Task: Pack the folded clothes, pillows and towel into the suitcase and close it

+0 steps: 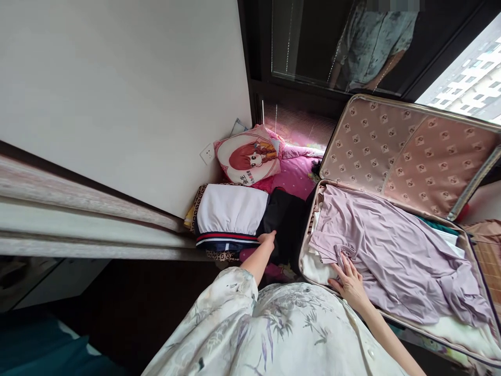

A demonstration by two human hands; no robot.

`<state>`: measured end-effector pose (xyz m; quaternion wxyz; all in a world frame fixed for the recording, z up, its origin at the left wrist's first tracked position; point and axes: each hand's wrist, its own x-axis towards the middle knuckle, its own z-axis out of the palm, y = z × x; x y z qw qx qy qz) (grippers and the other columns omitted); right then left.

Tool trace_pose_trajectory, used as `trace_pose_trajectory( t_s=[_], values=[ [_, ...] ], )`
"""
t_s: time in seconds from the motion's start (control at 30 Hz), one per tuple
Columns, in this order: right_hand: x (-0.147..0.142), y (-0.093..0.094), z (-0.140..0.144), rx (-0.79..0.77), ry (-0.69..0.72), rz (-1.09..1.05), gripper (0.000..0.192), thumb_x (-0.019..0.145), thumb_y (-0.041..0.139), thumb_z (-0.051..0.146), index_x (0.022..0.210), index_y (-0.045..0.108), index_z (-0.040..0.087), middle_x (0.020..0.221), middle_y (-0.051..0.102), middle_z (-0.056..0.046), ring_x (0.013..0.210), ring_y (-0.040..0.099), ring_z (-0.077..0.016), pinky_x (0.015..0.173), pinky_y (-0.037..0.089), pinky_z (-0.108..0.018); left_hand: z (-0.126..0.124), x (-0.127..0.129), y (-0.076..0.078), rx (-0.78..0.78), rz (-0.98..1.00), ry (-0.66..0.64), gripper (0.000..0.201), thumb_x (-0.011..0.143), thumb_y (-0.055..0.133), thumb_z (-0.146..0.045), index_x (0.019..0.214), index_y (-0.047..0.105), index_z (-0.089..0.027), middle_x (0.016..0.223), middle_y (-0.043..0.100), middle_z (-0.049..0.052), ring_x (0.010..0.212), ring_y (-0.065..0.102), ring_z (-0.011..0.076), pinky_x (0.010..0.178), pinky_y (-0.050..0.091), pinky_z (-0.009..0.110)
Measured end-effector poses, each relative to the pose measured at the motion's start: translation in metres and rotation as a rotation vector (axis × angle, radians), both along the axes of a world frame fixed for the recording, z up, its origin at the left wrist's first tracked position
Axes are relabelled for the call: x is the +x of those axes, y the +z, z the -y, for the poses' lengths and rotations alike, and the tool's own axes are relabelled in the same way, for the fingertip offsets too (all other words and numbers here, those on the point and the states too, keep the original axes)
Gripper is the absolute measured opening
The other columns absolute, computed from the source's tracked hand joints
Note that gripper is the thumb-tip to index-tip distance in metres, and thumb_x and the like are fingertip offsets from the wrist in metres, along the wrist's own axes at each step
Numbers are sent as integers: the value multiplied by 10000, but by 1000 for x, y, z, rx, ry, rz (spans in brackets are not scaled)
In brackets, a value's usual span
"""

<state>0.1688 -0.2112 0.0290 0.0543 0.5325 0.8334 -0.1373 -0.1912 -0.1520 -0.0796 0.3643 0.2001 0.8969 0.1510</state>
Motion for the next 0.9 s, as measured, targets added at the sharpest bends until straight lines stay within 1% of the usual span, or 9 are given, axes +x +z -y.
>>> trace_pose_trajectory(
  t_s=[0.1, 0.2, 0.33, 0.4, 0.53, 0.63, 0.7, 0.8, 0.9],
  values=[
    [0, 0, 0, 8, 3, -22, 463, 964, 490, 465, 1386, 624, 332, 1700, 270, -98, 1538, 270, -373, 1117, 384, -574, -2, 1, 5, -75, 31, 25, 467, 872, 686, -471, 1183, 643, -126, 1111, 703, 214, 1040, 705, 366, 847, 578, 466],
    [-1, 1, 0, 10, 5, -20, 458, 965, 487, 463, 1380, 626, 331, 1697, 272, -99, 1532, 276, -370, 1110, 391, -572, 0, 5, 9, -105, -30, 32, 637, 818, 721, -454, 1324, 545, -109, 1366, 557, 287, 1277, 569, 451, 975, 500, 594],
    [-1, 2, 2, 9, -8, 4, 478, 973, 471, 464, 1407, 611, 319, 1706, 243, -98, 1537, 266, -362, 1101, 405, -555, 6, 16, 11, -72, -99, -8, 667, 837, 685, -389, 1422, 460, -160, 1524, 389, 261, 1393, 442, 420, 1063, 420, 590],
    [0, 2, 3, 8, -15, 8, 476, 975, 462, 457, 1407, 608, 325, 1703, 251, -92, 1536, 266, -358, 1096, 408, -557, 8, 24, 10, -37, -133, -86, 612, 853, 661, -341, 1423, 488, -202, 1565, 349, 227, 1407, 419, 401, 1071, 415, 562],
    [2, -1, 2, -3, -17, 8, 493, 978, 448, 477, 1427, 589, 332, 1690, 276, -104, 1520, 282, -381, 1071, 418, -594, 11, 40, 9, 64, -140, -404, 558, 910, 553, -215, 1465, 514, -258, 1647, 285, 193, 1495, 313, 400, 1098, 381, 585],
    [5, -4, 0, -10, -7, 12, 515, 985, 429, 494, 1440, 583, 309, 1698, 253, -116, 1521, 270, -395, 1052, 433, -599, 12, 51, 9, 86, -62, -491, 550, 954, 509, -223, 1494, 495, -329, 1678, 281, 148, 1553, 236, 372, 1137, 323, 622],
    [6, -6, 0, -5, 0, 13, 520, 984, 433, 498, 1442, 584, 302, 1698, 252, -118, 1523, 267, -396, 1051, 434, -597, 12, 54, 10, 66, -24, -464, 586, 945, 561, -264, 1518, 457, -326, 1704, 218, 159, 1562, 220, 375, 1128, 338, 622],
    [8, -8, 0, 12, 5, 8, 511, 983, 442, 493, 1434, 590, 305, 1694, 263, -121, 1517, 277, -395, 1039, 440, -600, 11, 46, 14, 24, -45, -345, 801, 874, 682, -308, 1586, 318, -249, 1716, 101, 227, 1572, 171, 402, 1126, 342, 635],
    [8, -9, 1, 37, 23, -11, 495, 985, 448, 479, 1416, 607, 295, 1690, 268, -129, 1505, 299, -391, 1028, 452, -589, 9, 23, 21, -8, 1, -71, 948, 826, 754, -321, 1605, 233, -178, 1669, 236, 264, 1543, 269, 394, 1178, 302, 598]
  ],
)
